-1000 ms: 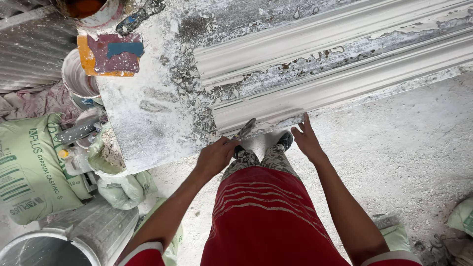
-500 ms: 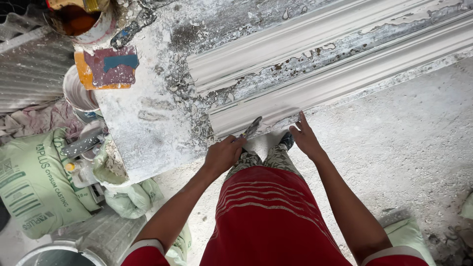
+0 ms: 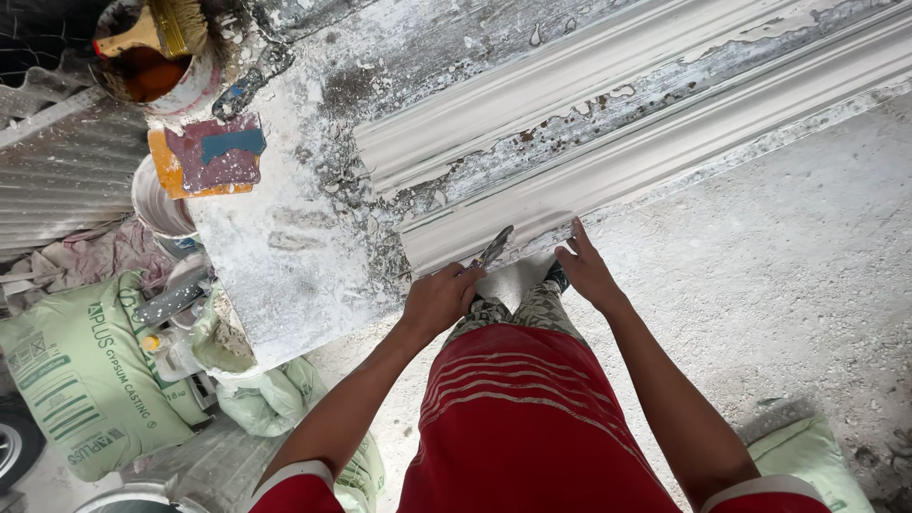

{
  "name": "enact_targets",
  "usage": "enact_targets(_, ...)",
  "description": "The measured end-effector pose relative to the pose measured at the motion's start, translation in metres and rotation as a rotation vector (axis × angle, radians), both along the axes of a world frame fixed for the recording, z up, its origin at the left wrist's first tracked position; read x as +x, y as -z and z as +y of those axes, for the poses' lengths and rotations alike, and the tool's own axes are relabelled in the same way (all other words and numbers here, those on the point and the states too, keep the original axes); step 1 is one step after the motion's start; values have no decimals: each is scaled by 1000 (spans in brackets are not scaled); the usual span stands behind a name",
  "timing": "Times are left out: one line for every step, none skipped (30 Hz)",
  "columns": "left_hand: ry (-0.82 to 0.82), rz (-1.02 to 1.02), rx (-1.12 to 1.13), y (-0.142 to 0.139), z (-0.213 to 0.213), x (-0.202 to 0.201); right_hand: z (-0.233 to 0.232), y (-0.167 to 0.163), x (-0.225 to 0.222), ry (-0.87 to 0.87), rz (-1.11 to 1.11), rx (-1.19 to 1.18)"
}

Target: The person uses a small scraping tool to remove excess dried plaster from the grooves and edges of decorative plaster cornice moldings laid on a work surface. They work along the lengths of several moldings, brushing off debris and repositioning the pieces as they clean each profile.

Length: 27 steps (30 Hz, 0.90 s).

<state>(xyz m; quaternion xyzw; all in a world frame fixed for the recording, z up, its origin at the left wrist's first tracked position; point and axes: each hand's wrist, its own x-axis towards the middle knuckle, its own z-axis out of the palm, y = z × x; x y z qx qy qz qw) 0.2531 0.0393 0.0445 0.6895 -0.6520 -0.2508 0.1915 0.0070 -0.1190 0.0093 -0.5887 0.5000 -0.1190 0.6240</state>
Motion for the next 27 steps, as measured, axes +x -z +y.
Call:
enact_targets(-8, 16, -9, -1, -1, 0, 0, 0, 0, -3, -3, -5)
enact_targets(-3, 10, 11, -2, -2, 0, 0, -1, 0, -3, -6, -11)
enact_targets(2, 6, 32, -4, -3, 0, 0, -2, 0, 4, 19, -2)
enact_targets(4, 2, 56, -5, -4, -1, 0, -2, 1, 7, 42, 10)
enact_targets(7, 1, 30, -5, -5, 0, 1, -2, 1, 9, 65, 20)
enact_targets(12, 2, 0, -6, -6, -1, 0, -3, 1, 6, 36, 14)
enact_targets(17, 4, -30, -6, -7, -2, 1, -3, 1, 3, 9, 8)
enact_targets(13, 11, -5, -7, -8, -2, 0, -3, 1, -1, -20, 3)
enact_targets(9, 16, 22, -7, -9, -3, 0, -3, 1, -5, -17, 1)
enact_targets(7, 20, 51, -7, -10, -3, 0, -3, 1, -7, -14, 1)
enact_targets(12, 20, 45, -6, -11, -4, 0, -3, 1, -6, -11, -2)
enact_targets(18, 22, 40, -6, -12, -4, 0, -4, 0, -2, -1, 3)
enact_targets(20, 24, 37, -6, -13, -4, 0, -4, 0, -2, 9, 9)
enact_targets(31, 9, 44, -5, -14, -5, 1, -4, 0, -5, 18, 13)
enact_targets(41, -7, 48, -5, -16, -5, 1, -5, 0, -6, 8, 10)
enact_targets(49, -23, 53, -5, -17, -4, 1, -5, 0, -8, -3, 8)
enact_targets(41, -14, 46, -5, -18, -4, 1, -5, 0, -9, -15, 7)
enact_targets(35, -5, 39, -6, -20, -4, 1, -6, 0, -18, -13, 1)
enact_targets(32, 3, 31, -6, -21, -4, 1, -6, 0, -25, -13, -7)
enact_targets(39, -6, 33, -6, -22, -4, 0, -6, -1, -27, -13, -18)
enact_targets(47, -11, 39, -7, -24, -4, 0, -6, -1, -24, -5, -16)
enact_targets(52, -16, 52, -7, -25, -3, -1, -6, -1, -25, 3, -7)
enact_targets(62, -18, 52, -8, -26, -4, -1, -6, -2, -26, 10, -3)
enact_targets(71, -22, 46, -8, -27, -4, -1, -6, -3, -21, -2, -1)
enact_targets(78, -25, 41, -9, -28, -5, -1, -6, -4, -17, -13, 3)
enact_targets(74, -24, 54, -9, -30, -5, -1, -6, -4, -13, -25, 11)
enact_targets(72, -24, 68, -10, -31, -6, -1, -6, -5, -23, -14, 10)
